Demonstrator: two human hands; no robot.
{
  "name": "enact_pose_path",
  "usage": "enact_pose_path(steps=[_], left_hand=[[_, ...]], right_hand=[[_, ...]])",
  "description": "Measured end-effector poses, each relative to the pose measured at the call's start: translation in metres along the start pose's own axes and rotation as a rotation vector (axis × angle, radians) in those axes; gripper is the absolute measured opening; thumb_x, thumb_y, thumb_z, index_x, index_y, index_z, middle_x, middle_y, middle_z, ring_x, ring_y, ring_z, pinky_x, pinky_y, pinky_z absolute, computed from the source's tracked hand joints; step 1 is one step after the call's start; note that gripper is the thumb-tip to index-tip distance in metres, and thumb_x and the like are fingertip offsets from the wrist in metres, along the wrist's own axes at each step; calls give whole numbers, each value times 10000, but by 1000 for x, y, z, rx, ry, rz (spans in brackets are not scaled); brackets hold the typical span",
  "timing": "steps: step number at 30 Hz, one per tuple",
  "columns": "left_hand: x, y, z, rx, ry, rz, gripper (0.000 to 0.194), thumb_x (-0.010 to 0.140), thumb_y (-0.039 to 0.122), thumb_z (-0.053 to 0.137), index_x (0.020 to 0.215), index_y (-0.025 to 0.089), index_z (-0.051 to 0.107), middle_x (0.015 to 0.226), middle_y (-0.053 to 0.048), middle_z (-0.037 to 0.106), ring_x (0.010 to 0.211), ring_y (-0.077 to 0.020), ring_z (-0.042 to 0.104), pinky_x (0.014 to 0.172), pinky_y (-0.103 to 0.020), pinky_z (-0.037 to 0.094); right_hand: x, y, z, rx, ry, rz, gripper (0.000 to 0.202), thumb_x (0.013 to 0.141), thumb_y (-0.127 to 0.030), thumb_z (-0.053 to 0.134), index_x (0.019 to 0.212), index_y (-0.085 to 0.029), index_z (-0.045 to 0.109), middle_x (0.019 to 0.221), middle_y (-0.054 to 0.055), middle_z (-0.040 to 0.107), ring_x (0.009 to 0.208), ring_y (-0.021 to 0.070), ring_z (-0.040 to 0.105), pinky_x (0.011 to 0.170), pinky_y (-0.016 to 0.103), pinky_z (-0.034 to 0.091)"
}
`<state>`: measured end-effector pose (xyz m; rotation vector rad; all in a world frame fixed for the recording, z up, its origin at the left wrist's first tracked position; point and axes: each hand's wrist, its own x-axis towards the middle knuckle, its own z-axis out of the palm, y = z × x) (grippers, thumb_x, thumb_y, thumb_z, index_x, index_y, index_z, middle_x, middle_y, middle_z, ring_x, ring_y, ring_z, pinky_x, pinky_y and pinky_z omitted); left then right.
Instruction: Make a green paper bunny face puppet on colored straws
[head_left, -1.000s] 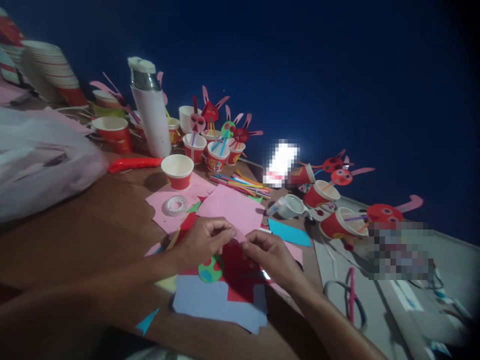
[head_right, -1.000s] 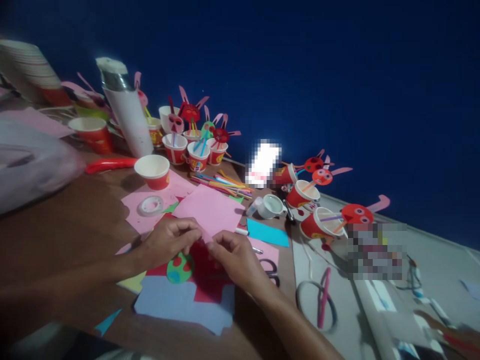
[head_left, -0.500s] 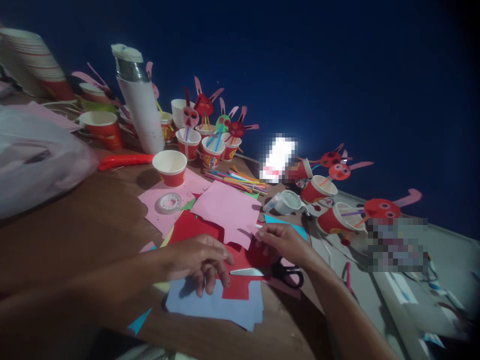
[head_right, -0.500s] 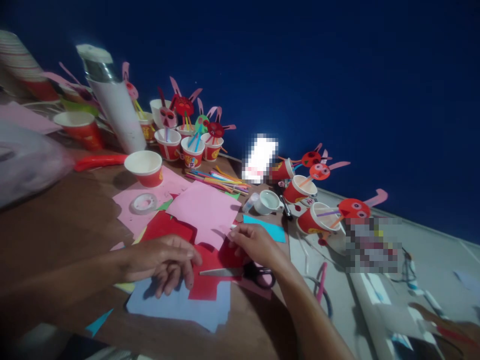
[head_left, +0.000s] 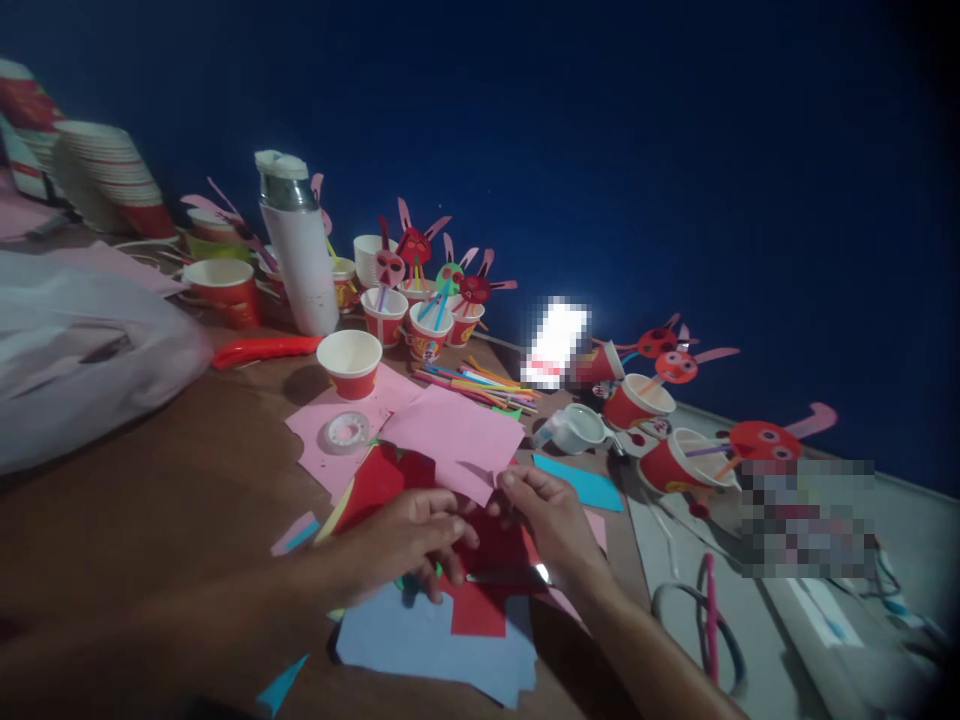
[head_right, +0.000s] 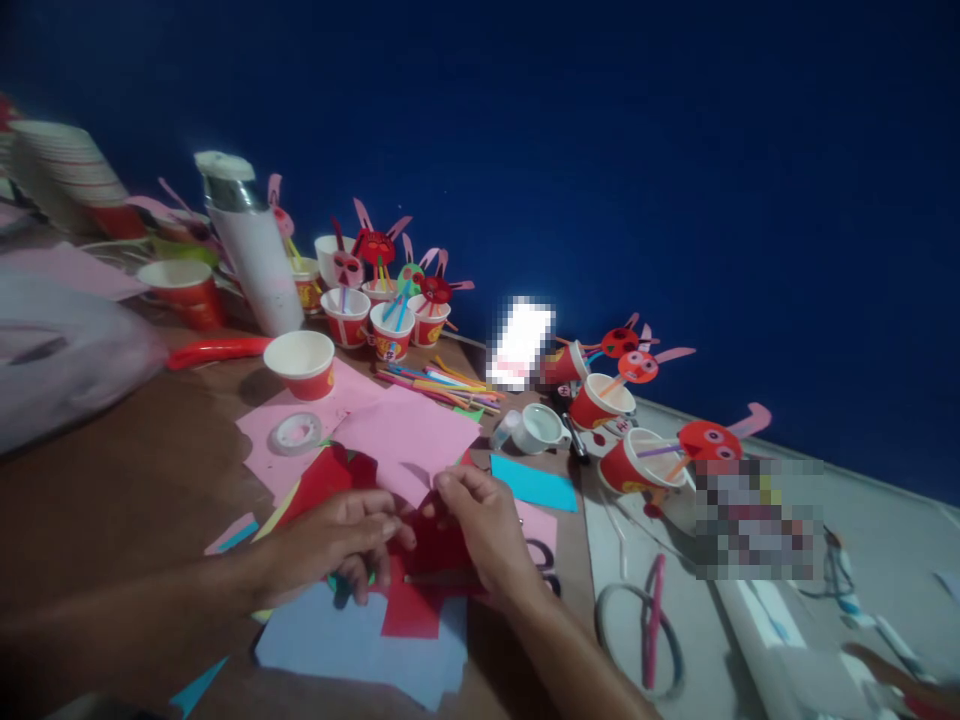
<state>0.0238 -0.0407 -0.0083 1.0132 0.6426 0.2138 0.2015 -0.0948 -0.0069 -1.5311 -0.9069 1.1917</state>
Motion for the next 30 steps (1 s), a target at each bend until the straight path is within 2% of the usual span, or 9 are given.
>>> enact_pose_path(steps=[3,8,12,15,20,26,30], left_hand=[[-2,5,4,112,108,101,260,796,382,567,937,164,569,793,-5,581,547,-77,525,501,-205,411],[-5,11,10,108,295,207,244,787,379,562,721,145,551,715,-2,587,616,-99,531,591,-210,405],[-7,9,8,140,415,189,336,779,443,566,623,155,489,543,47,461,494,-80,422,476,-198,308],[-5,5,4,219,470,164,345,807,452,522,653,144,545,517,42,459,468,-83,409,455,-207,279],[4,-2,-3,119,455,211,303,808,410,530,704,129,574,630,3,566,506,-89,489,484,-213,341],[12,-4,-7,-28,406,236,297,775,381,586,620,137,518,557,16,525,499,-81,468,489,-207,350],[14,-3,-7,-82,390,214,230,728,335,631,653,125,572,597,4,551,558,-93,496,546,-219,392]], right_hand=[[-4,2,10,129,13,-8,252,783,-427,630,778,-175,640,609,-2,655,554,124,554,544,224,421],[-6,10,20,165,14,-72,217,794,-387,636,753,-175,658,634,5,662,589,126,544,597,233,425],[-7,12,24,129,5,-64,213,796,-385,631,745,-179,650,618,-8,638,566,119,514,562,224,397],[-9,11,26,89,-18,-81,226,797,-390,624,724,-177,641,593,-15,605,552,117,497,538,219,378],[-9,7,22,-5,-5,-138,228,804,-384,609,718,-176,645,619,-11,596,581,128,519,562,230,401],[-8,0,15,-192,82,-258,198,824,-331,577,767,-173,681,609,-4,599,627,144,549,621,252,422],[-9,-3,17,-217,38,-261,169,814,-295,575,754,-175,678,628,-1,615,627,144,561,611,246,435]])
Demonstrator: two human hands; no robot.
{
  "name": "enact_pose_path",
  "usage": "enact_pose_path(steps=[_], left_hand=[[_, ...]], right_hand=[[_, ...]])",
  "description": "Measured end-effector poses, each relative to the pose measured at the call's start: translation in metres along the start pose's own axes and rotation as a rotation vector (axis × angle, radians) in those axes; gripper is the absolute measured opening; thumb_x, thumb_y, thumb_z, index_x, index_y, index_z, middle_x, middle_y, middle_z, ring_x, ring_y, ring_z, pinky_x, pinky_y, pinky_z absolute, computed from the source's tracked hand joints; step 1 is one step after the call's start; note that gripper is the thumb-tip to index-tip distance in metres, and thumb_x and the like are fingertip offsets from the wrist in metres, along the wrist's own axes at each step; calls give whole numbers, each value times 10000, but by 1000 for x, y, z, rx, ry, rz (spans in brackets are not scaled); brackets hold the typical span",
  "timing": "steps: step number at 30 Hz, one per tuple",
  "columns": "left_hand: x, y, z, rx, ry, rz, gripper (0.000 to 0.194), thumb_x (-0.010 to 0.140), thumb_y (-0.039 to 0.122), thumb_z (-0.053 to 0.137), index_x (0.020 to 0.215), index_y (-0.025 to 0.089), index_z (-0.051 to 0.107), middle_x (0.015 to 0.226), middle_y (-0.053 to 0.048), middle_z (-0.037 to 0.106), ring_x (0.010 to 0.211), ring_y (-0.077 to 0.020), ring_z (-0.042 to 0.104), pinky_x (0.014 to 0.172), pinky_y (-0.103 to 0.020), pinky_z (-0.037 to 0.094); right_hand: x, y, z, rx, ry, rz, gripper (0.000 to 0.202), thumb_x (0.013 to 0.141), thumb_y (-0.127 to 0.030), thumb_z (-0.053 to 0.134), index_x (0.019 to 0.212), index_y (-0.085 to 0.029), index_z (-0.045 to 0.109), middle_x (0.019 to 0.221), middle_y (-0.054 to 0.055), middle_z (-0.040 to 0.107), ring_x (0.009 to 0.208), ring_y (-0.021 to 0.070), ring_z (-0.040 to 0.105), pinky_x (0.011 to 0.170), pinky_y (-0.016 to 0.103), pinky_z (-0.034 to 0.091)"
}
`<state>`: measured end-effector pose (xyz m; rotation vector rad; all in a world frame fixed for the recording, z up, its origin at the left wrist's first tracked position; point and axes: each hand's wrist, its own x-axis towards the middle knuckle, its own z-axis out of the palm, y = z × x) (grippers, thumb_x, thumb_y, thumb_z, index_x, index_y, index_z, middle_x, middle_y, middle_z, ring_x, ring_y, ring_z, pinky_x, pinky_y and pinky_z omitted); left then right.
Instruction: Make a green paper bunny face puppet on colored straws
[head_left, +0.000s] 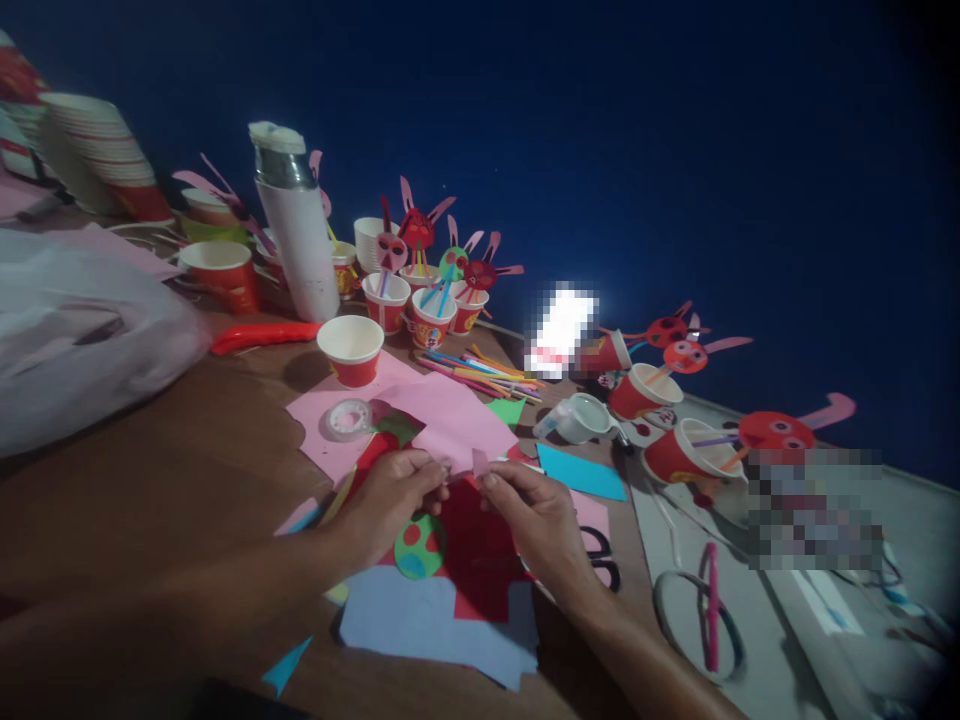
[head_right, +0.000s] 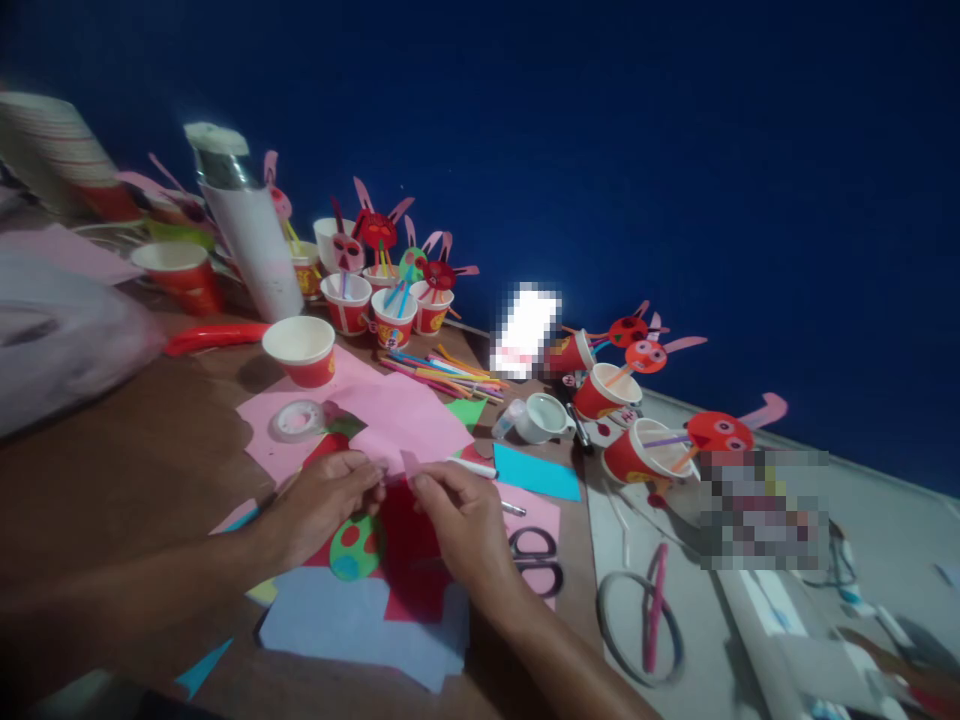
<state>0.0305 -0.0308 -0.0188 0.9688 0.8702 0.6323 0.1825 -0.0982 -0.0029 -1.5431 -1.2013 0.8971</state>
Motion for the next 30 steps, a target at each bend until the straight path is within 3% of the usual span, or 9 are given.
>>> enact_pose_path(steps=[7,22,30], left_hand=[[1,-2,0,-10,-88,-23,111,716,242,620,700,132,633,652,-5,613,621,-104,534,601,-225,427],[-5,2,-2,97,-191,-70,116,697,133,520,716,140,634,686,4,619,626,-104,572,608,-234,419],[-6,1,-4,136,-130,-111,76,661,168,554,660,127,618,586,13,591,560,-107,575,554,-233,372]], right_hand=[[-2,1,7,53,-49,97,124,790,-284,605,750,-171,636,613,-20,612,571,115,554,543,211,425],[1,8,12,35,-17,154,213,799,-328,603,670,-158,586,548,-21,600,451,84,519,419,173,379],[1,11,11,-38,-11,116,221,787,-320,614,635,-165,573,509,-34,565,438,73,458,411,170,332]])
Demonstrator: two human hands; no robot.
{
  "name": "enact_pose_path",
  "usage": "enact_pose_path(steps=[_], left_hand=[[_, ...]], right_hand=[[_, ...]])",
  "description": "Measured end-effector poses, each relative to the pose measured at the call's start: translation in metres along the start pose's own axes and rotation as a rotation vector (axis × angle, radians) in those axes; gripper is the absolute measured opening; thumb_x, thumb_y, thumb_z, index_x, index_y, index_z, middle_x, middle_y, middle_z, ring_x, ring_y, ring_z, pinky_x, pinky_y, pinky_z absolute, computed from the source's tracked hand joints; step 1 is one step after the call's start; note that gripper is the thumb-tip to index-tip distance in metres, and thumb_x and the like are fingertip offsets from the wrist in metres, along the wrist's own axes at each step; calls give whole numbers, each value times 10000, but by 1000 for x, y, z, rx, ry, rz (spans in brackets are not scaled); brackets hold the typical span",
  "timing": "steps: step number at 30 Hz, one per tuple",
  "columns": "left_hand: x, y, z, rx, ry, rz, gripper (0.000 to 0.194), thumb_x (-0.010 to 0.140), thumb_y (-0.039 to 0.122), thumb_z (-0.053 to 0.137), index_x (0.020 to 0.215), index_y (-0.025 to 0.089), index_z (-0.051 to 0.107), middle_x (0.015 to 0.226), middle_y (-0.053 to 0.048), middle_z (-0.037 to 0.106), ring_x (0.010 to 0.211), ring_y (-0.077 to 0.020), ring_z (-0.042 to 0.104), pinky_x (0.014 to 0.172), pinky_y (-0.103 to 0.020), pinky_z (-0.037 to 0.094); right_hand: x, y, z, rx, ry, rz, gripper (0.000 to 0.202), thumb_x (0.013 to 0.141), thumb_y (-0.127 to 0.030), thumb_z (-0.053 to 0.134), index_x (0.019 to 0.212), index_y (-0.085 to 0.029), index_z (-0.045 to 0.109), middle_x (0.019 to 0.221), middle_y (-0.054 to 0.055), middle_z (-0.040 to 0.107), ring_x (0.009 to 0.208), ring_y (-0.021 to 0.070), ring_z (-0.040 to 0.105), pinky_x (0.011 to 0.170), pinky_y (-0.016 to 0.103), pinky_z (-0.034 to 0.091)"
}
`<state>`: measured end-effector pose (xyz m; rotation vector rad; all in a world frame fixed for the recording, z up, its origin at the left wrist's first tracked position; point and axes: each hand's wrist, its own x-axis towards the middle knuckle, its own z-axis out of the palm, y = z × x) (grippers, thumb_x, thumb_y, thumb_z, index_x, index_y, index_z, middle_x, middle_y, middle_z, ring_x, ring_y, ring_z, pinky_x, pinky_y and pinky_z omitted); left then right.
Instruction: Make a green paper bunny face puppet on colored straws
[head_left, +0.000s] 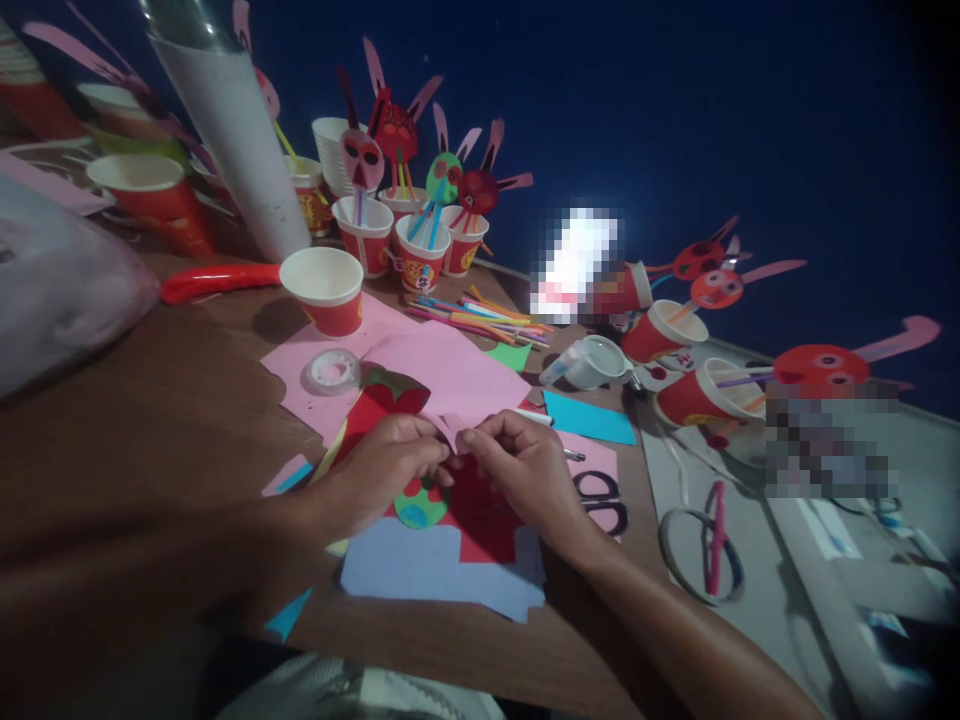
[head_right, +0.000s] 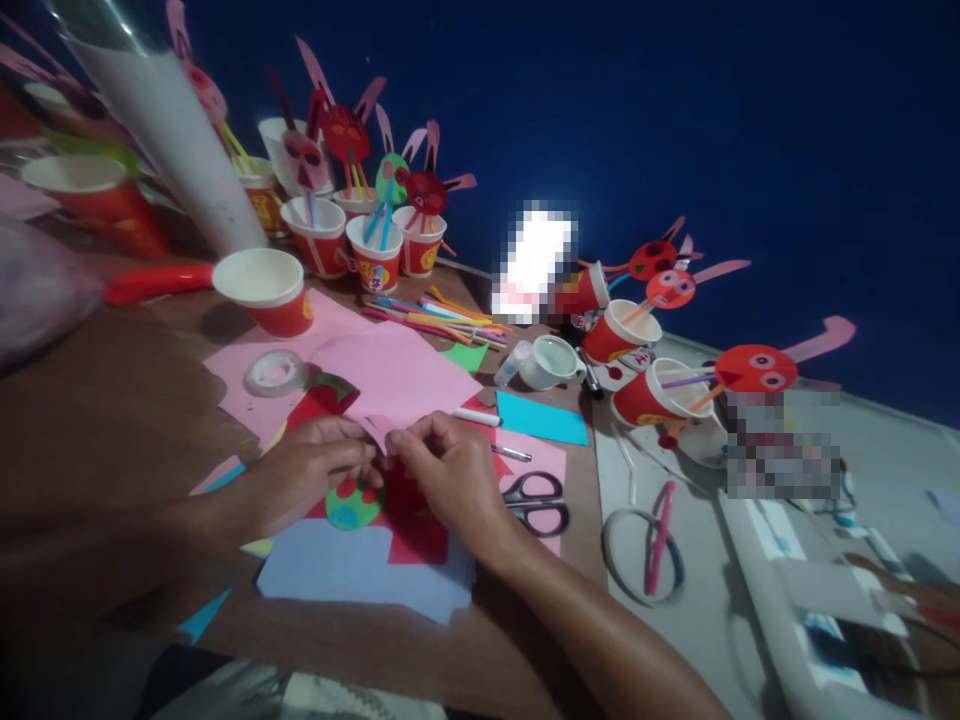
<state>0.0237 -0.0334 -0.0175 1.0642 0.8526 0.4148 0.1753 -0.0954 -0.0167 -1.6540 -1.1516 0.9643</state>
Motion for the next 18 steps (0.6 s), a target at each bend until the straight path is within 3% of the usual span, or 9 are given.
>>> enact_pose_path(steps=[7,12,18], left_hand=[[5,-3,0,4,-70,39,288,795,383,573,721,111,632,675,-27,605,561,-116,568,555,-257,424],[6,-5,-1,18,-37,37,288,806,377,568,715,111,624,644,-26,599,548,-120,570,528,-247,434],[-1,11,0,-56,36,36,261,788,363,581,695,120,594,552,-3,557,468,-99,507,418,-207,377]], right_hand=[[-1,0,-1,-73,-8,-79,227,816,-304,592,635,-169,564,519,-40,544,463,70,428,432,171,314],[-2,-1,-1,-89,-17,-88,241,814,-333,606,644,-168,557,547,-38,549,484,70,440,442,167,321],[-4,-5,-5,51,-52,-31,379,848,-451,542,597,-168,519,495,-45,514,418,59,423,403,167,312]])
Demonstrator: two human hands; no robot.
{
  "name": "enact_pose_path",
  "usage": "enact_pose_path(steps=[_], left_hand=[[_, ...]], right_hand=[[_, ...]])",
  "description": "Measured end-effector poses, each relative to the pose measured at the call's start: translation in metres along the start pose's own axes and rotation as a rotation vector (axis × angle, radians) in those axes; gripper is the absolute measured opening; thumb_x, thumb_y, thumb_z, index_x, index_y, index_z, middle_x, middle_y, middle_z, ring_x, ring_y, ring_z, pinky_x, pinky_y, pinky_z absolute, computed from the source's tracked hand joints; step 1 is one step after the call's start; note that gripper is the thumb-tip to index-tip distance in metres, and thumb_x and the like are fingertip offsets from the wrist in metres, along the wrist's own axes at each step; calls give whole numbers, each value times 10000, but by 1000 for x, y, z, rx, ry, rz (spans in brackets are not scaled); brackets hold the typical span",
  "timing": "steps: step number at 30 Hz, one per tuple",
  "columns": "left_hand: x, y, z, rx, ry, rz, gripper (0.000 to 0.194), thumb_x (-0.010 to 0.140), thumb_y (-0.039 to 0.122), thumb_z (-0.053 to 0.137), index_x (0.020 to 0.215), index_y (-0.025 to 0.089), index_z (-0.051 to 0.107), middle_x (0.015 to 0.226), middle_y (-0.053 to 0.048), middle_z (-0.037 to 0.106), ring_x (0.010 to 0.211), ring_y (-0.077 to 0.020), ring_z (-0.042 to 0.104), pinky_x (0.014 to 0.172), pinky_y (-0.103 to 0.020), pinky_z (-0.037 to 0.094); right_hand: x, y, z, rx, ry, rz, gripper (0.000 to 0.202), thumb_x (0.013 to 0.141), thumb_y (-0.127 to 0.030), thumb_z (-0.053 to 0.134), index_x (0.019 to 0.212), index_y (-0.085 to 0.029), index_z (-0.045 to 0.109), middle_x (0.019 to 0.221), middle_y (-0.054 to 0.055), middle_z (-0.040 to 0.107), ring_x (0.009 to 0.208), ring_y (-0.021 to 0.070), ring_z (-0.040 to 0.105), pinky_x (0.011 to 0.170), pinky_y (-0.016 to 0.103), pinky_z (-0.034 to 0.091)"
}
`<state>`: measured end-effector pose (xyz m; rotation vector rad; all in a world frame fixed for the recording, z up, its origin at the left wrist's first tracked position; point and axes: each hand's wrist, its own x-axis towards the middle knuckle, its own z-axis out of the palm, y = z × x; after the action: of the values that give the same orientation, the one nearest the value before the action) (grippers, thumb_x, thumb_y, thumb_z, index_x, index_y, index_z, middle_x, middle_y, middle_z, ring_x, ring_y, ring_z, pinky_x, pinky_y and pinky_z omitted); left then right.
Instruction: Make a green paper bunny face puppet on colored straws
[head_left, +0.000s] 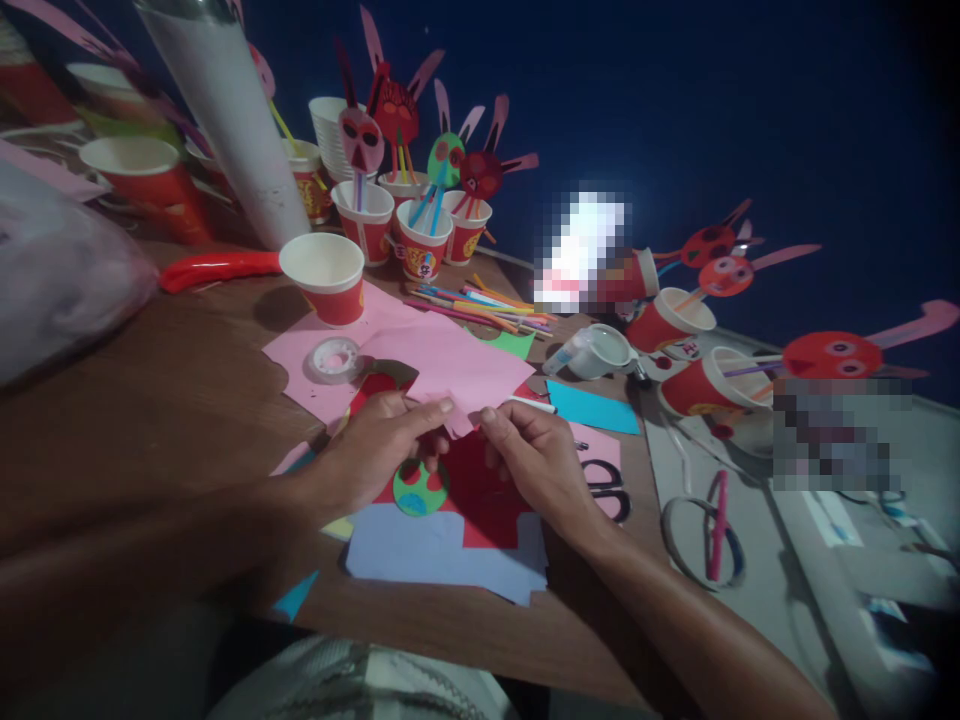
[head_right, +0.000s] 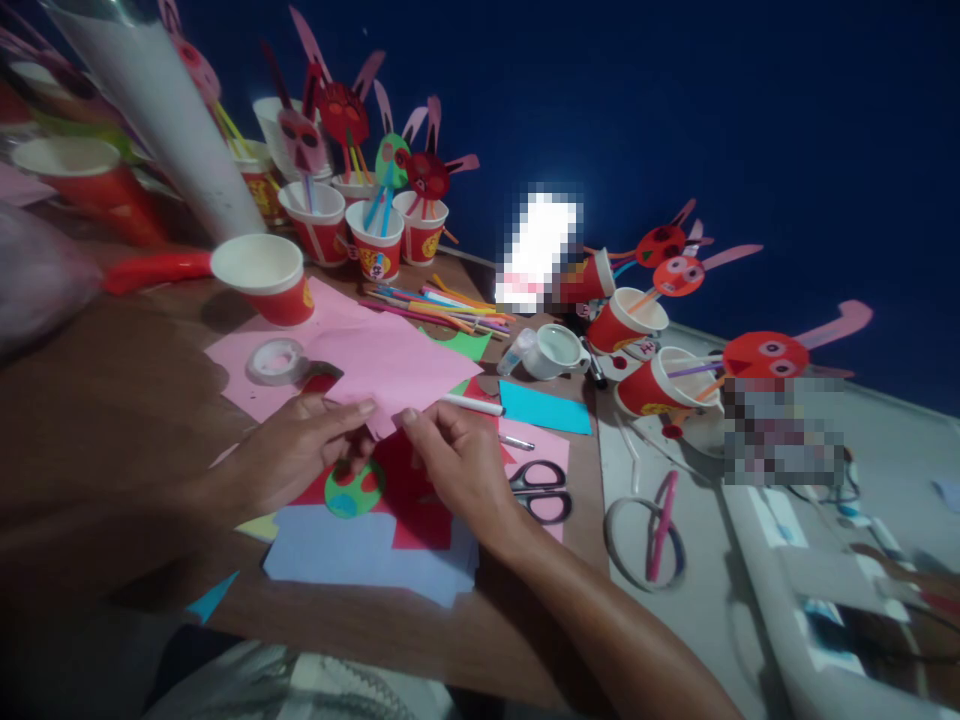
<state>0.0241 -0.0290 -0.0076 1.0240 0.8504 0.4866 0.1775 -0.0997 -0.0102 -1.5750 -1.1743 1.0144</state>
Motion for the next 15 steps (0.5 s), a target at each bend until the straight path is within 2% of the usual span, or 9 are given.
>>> enact_pose_path(steps=[3,6,11,15], left_hand=[[-1,4,0,-5,27,30,279,773,368,589,643,122,570,503,11,517,432,-84,468,406,-201,357],[-1,4,-1,16,38,39,287,763,375,600,623,129,551,502,21,498,440,-78,461,417,-199,355],[-1,-1,-4,134,46,12,346,766,423,578,567,145,522,466,18,478,418,-88,435,410,-222,335],[0,-1,-4,163,-30,-7,378,770,424,551,519,143,522,454,3,486,416,-90,432,416,-228,328]], right_hand=[[-2,-1,-1,68,-70,43,447,865,-503,487,573,-165,502,496,-35,522,407,57,441,393,165,316],[-3,-2,1,178,-136,121,414,848,-514,503,622,-167,528,545,-29,562,419,60,476,399,163,337],[-2,-2,4,277,-128,208,304,780,-429,620,639,-169,549,541,-36,587,406,55,463,395,159,345],[-1,0,5,294,-116,240,277,776,-385,634,626,-166,554,532,-38,593,397,50,462,393,153,350]])
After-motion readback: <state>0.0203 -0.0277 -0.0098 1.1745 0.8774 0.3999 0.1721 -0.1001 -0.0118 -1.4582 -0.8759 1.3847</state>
